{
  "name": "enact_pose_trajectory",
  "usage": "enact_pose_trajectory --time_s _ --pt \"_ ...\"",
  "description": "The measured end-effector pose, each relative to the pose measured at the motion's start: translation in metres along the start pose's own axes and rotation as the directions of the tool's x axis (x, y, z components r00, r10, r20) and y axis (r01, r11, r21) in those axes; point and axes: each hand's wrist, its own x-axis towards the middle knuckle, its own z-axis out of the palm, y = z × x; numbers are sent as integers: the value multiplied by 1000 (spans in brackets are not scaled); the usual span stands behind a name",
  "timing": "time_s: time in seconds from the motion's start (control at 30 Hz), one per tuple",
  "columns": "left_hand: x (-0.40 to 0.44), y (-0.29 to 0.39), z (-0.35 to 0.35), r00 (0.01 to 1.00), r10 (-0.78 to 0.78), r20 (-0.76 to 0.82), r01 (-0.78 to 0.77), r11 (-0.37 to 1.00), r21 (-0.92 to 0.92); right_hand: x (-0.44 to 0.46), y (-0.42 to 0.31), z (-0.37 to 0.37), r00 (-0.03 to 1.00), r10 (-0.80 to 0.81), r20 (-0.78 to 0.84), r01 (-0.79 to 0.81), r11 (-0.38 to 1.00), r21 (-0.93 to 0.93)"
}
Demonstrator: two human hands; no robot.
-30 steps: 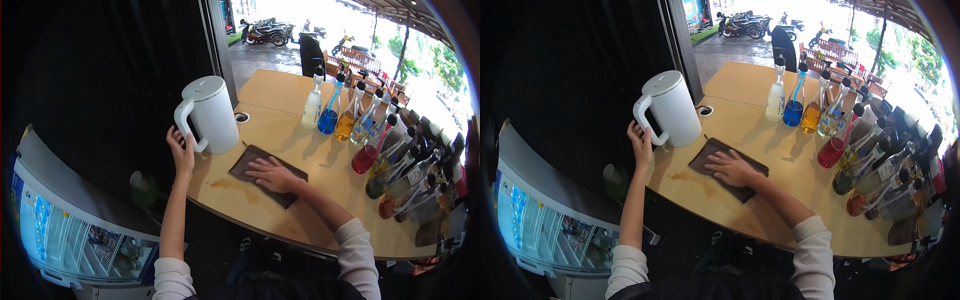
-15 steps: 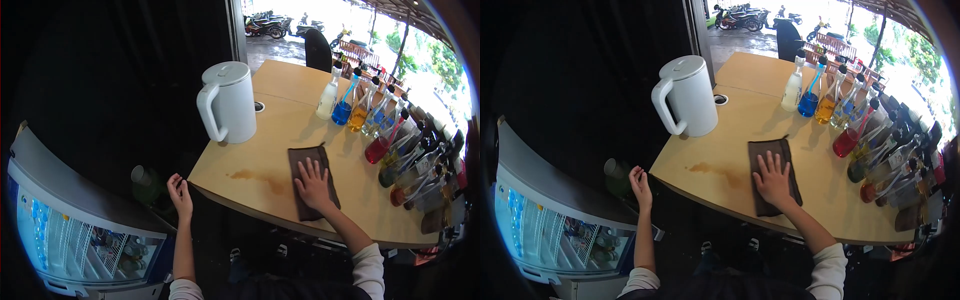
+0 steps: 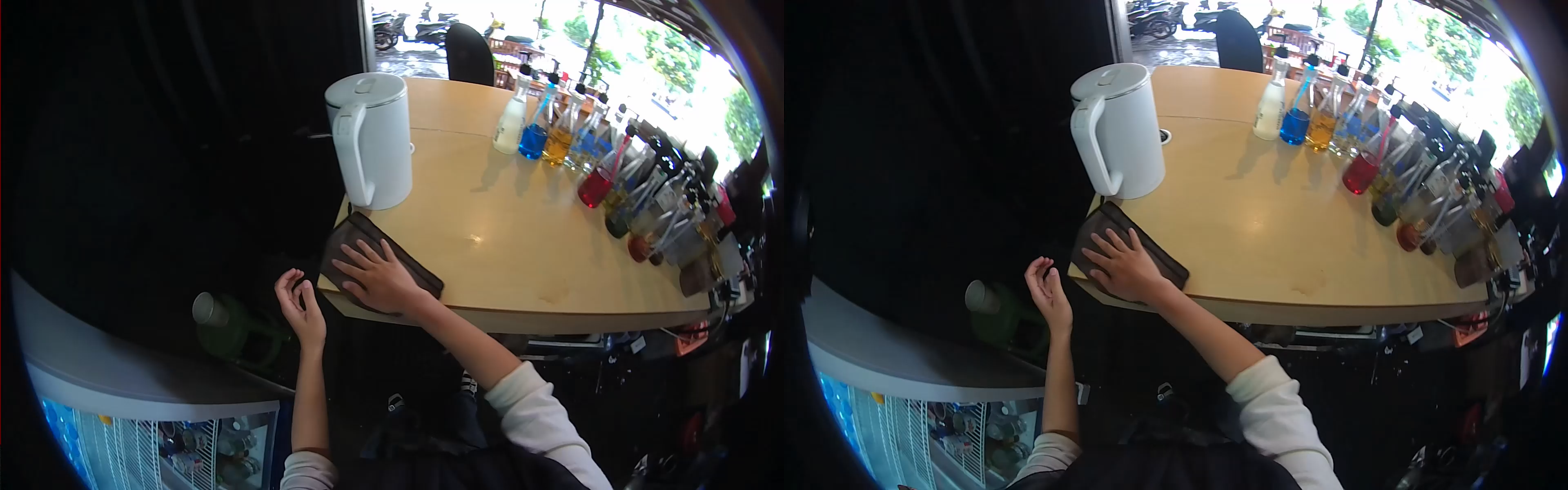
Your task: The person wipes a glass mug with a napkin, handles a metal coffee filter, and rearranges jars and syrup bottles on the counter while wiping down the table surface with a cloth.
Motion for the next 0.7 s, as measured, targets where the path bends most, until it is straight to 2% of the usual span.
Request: enact_pose_trajectory --time_s 0.1,0.17,0.2,0.27,0.3,0.37,0.43,0.47,0.5,0.53,0.57,0.63,0.7 --pt "1 -14 -8 1000 0 16 0 1000 -8 -60 34 -38 989 135 -60 -139 987 -74" --pt "0 -24 -22 999 7 41 -7 1000 -16 -107 67 -71 923 365 -122 -376 922 -90" --pt "-1 -27 -32 998 -12 60 12 1000 9 -132 94 -73 859 476 -189 -507 843 -182" --pt "-2 -29 -54 995 -21 95 16 999 51 -163 115 -91 594 767 -241 -804 561 -196" --pt "-3 -29 -65 995 -16 95 11 999 47 -164 120 -89 494 833 -248 -868 453 -204" --pt "-6 -22 -85 998 -51 28 50 998 33 -133 109 -69 394 878 -272 -907 324 -267" --pt "-9 -14 -90 998 -58 -8 58 998 32 -86 73 -46 656 709 -258 -754 605 -255" --pt "-10 -11 -88 998 -60 -32 61 998 13 -62 52 -36 808 543 -229 -584 790 -188" --pt "-12 -8 -83 996 -65 -53 64 998 -5 -34 33 -14 883 409 -231 -455 866 -208" --pt "-14 -3 -75 997 -66 -48 66 998 -5 -9 9 -10 943 315 -109 -330 926 -182" --pt "-15 3 -61 999 -35 -18 35 999 11 8 -6 9 973 206 -108 -222 959 -177" --pt "-19 15 -25 998 50 40 -50 998 22 21 -28 20 994 101 -49 -104 993 -63" --pt "-24 36 14 960 187 208 -211 972 100 5 -21 7 998 36 50 -35 999 -14"
